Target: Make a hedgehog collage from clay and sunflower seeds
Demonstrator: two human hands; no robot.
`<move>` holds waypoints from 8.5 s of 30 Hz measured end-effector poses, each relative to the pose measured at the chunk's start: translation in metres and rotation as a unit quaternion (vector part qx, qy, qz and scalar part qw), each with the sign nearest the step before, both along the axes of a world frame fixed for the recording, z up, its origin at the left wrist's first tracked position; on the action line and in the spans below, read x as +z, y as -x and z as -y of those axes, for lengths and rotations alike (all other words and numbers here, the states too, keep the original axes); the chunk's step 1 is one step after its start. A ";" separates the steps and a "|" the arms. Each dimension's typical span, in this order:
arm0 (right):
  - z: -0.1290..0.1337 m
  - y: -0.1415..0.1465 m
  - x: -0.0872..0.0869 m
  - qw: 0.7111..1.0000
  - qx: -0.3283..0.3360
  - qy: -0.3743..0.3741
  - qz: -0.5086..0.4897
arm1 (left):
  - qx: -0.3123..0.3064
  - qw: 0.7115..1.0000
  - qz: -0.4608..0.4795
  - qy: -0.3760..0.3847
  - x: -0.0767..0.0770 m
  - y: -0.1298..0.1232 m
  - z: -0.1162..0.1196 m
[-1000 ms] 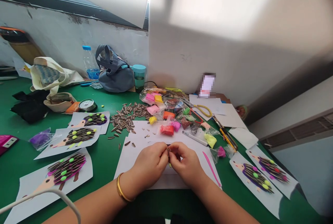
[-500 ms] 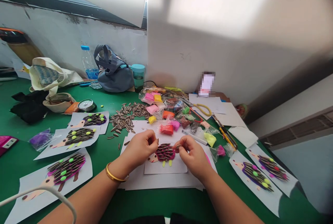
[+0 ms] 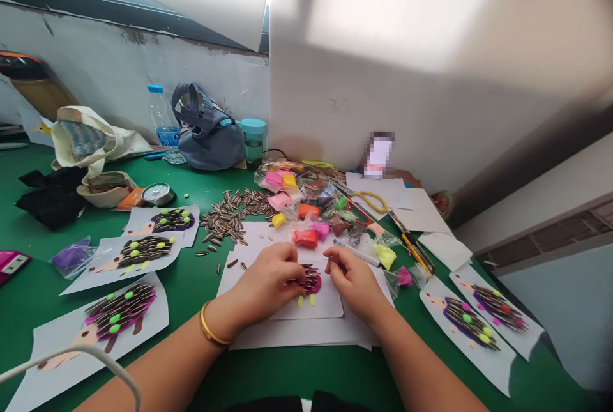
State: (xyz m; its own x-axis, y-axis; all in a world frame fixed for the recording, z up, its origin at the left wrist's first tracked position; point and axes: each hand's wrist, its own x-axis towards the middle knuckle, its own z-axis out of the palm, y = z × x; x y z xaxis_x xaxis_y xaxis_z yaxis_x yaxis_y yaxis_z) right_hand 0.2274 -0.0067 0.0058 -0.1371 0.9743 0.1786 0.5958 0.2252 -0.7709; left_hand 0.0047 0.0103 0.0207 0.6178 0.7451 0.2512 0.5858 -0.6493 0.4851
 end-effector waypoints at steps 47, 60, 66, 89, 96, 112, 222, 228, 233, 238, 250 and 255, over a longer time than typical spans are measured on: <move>-0.013 -0.012 -0.003 0.967 -0.021 0.058 0.245 | 0.171 0.968 -0.184 0.027 -0.006 0.019 -0.020; -0.015 -0.014 -0.006 0.988 -0.009 -0.006 0.152 | 0.164 0.968 -0.187 -0.016 -0.009 0.017 -0.019; -0.015 -0.017 -0.005 0.995 -0.003 -0.050 0.085 | 0.195 0.973 -0.125 -0.011 -0.009 0.020 -0.024; -0.013 -0.020 0.000 0.983 -0.095 0.022 -0.153 | 0.159 0.945 0.259 0.119 0.000 0.020 -0.020; -0.020 -0.024 -0.010 0.991 -0.074 0.088 -0.066 | 0.187 0.952 0.117 0.212 -0.009 0.018 -0.025; -0.026 -0.029 -0.014 0.992 -0.032 0.042 0.112 | 0.179 0.975 -0.031 0.126 -0.006 0.010 -0.013; -0.003 -0.008 -0.003 0.969 0.078 -0.029 0.231 | 0.172 0.968 -0.135 0.126 -0.002 0.018 -0.018; -0.005 -0.013 -0.002 0.975 0.073 -0.011 0.209 | 0.177 0.965 -0.126 0.144 0.001 0.020 -0.018; -0.005 -0.008 -0.003 0.976 0.092 -0.009 0.199 | 0.180 0.965 -0.122 0.147 0.000 0.019 -0.018; -0.006 -0.010 -0.002 0.981 0.079 -0.022 0.175 | 0.216 0.955 -0.107 0.170 0.005 0.026 -0.023; -0.006 -0.014 0.003 0.988 0.046 -0.033 0.142 | 0.208 0.963 -0.143 0.089 0.006 0.049 -0.036; -0.006 -0.014 0.003 0.988 0.051 -0.050 0.134 | 0.204 0.963 -0.169 0.057 0.004 0.041 -0.034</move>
State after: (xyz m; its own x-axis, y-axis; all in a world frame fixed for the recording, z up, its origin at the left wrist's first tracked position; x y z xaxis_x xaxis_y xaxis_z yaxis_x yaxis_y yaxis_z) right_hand 0.2417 -0.0007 0.0092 -0.2894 0.9322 0.2173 0.7459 0.3620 -0.5592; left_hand -0.0365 0.0447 0.0243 0.3003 0.9538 -0.0096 0.9174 -0.2860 0.2769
